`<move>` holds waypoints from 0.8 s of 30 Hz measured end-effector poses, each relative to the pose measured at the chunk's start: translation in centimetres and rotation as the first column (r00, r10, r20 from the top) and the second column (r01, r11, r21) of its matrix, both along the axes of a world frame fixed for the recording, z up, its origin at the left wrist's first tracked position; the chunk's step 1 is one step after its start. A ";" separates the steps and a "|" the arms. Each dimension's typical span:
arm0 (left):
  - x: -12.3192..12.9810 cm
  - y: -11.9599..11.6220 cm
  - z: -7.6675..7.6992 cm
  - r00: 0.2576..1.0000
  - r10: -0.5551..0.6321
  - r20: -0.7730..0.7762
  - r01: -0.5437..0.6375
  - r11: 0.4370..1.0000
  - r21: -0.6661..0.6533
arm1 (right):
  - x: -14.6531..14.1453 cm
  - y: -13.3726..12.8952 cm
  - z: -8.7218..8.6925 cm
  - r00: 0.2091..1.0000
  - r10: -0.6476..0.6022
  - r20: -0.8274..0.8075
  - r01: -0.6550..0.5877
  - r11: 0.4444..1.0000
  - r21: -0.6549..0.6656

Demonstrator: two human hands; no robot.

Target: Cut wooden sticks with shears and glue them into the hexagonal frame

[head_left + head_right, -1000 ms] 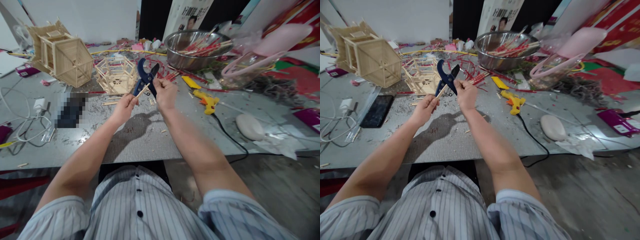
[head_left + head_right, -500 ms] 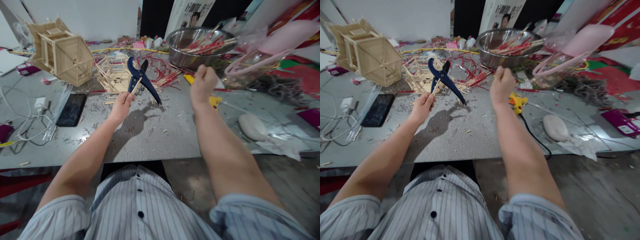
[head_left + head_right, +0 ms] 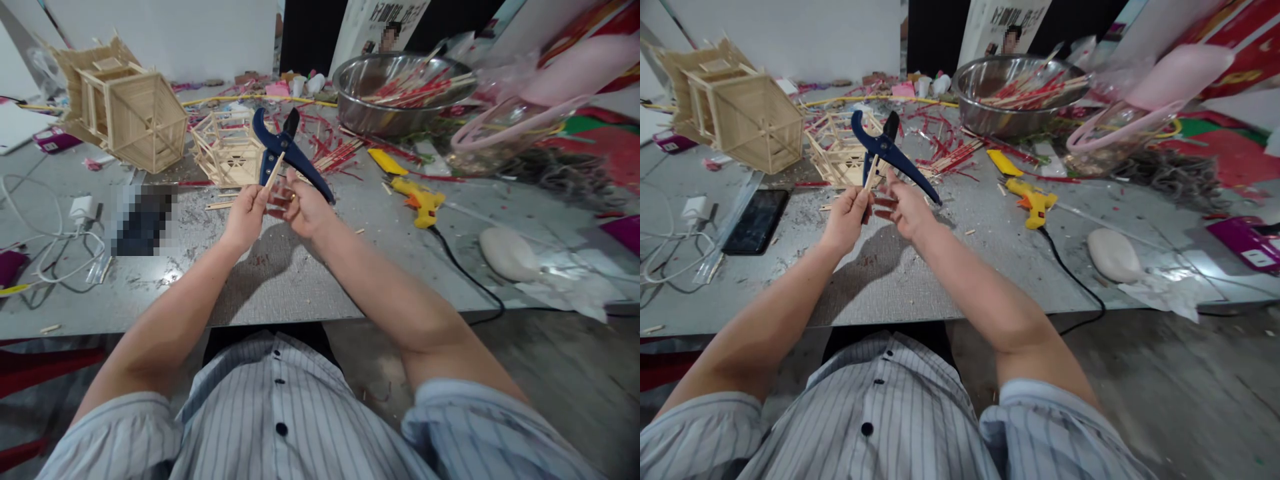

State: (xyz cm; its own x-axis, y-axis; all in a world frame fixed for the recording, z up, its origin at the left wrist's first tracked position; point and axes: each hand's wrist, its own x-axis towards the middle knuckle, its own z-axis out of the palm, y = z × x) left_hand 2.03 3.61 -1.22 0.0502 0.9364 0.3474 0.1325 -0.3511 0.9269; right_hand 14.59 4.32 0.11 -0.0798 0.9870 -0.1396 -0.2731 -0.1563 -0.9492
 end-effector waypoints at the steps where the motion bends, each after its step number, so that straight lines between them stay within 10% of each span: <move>1: 0.1 -0.2 0.0 1.000 -0.020 -0.009 0.020 1.000 0.008 | -0.4 0.4 -0.2 0.999 -0.017 -0.051 0.018 1.000 0.020; 10: 0.4 -0.5 -0.1 0.997 -0.052 -0.056 0.053 0.998 0.019 | 0.4 0.3 0.6 0.989 -0.149 -0.023 0.147 0.986 -0.081; 16: -0.9 1.2 -0.2 0.997 0.075 -0.004 -0.074 0.996 0.058 | 1.4 -2.5 -0.2 0.955 0.134 0.264 -0.090 0.981 -0.171; 20: -1.6 1.9 -0.1 0.985 0.171 0.026 -0.172 0.984 0.053 | 4.1 -3.0 -0.4 0.761 0.183 0.623 -0.181 0.981 -0.068; 24: -1.7 1.9 0.1 0.978 0.200 0.055 -0.201 0.979 0.016 | 7.7 -1.4 0.0 0.423 -0.116 0.899 -0.103 0.979 0.175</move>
